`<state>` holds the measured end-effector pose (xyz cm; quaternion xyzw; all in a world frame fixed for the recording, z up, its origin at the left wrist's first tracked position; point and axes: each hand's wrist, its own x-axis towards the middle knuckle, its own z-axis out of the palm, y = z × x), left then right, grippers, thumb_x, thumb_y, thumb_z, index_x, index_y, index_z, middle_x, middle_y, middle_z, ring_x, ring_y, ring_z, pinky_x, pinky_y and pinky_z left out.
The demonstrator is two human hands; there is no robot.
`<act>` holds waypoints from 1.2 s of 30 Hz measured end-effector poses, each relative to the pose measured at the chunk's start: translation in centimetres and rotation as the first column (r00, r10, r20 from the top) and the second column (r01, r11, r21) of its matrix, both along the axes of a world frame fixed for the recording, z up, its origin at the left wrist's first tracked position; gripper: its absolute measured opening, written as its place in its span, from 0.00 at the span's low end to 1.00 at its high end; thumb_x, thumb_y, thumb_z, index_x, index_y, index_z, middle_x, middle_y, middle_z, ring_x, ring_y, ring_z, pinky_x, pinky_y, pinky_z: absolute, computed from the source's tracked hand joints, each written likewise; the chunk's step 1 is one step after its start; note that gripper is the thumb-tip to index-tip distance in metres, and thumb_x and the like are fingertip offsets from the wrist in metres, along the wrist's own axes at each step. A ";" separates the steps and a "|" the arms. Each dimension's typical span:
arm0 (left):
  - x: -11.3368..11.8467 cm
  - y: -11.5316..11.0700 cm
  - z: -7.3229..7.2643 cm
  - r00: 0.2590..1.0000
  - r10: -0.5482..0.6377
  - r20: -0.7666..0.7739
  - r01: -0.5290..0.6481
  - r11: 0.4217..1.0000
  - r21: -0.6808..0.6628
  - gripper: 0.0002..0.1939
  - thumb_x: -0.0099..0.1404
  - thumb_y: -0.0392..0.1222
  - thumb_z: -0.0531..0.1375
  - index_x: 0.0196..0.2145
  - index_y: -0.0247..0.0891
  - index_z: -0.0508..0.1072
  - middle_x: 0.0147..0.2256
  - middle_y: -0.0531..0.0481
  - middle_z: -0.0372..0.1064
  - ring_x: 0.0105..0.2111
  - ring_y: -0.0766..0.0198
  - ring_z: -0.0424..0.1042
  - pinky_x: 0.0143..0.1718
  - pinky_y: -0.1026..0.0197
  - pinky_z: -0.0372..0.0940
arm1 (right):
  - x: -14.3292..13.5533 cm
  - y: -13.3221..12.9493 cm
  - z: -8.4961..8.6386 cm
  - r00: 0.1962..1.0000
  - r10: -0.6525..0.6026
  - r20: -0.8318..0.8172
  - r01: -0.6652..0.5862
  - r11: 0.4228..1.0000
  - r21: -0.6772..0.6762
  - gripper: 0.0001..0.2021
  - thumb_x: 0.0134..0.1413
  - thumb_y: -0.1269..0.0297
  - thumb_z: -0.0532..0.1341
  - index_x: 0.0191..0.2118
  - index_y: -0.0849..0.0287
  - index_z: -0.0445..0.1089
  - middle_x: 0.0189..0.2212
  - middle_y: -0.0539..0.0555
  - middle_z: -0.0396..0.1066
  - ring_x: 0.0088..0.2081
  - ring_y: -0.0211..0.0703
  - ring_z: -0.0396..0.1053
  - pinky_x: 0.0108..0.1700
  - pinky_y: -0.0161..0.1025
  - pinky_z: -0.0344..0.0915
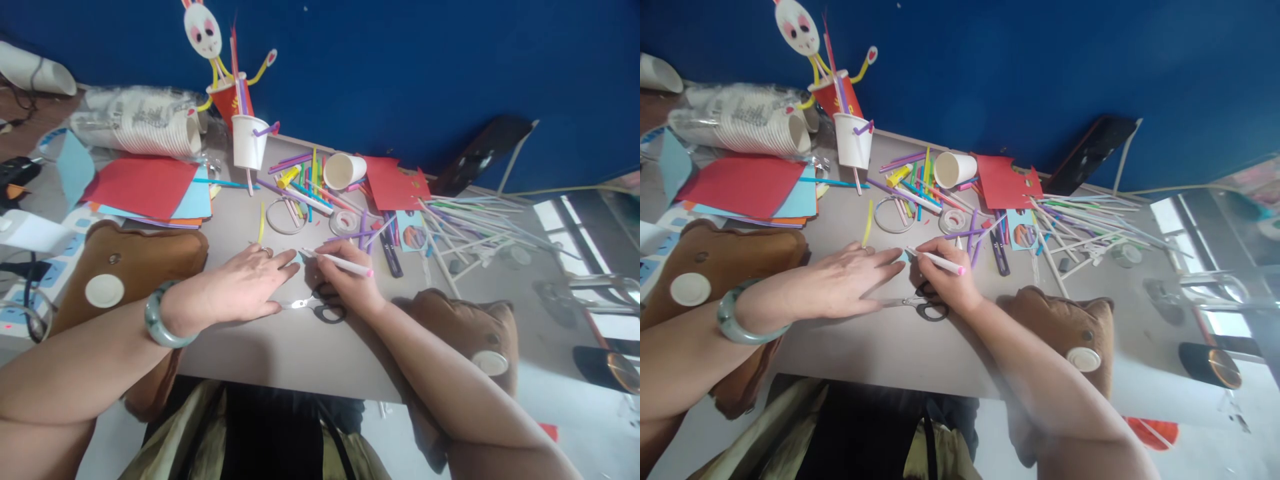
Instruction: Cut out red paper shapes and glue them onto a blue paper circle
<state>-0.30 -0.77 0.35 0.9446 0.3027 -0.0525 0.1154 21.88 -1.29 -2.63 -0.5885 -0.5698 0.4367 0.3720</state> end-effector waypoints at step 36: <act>0.0 0.1 -0.2 0.998 0.025 0.049 -0.022 0.998 -0.055 0.31 0.65 0.52 0.59 0.62 0.42 0.58 0.62 0.40 0.57 0.51 0.48 0.68 0.54 0.48 0.55 | 0.0 -0.1 0.0 0.968 0.125 0.219 -0.154 0.980 0.124 0.01 0.49 0.67 0.61 0.28 0.57 0.69 0.20 0.48 0.74 0.22 0.37 0.69 0.27 0.33 0.65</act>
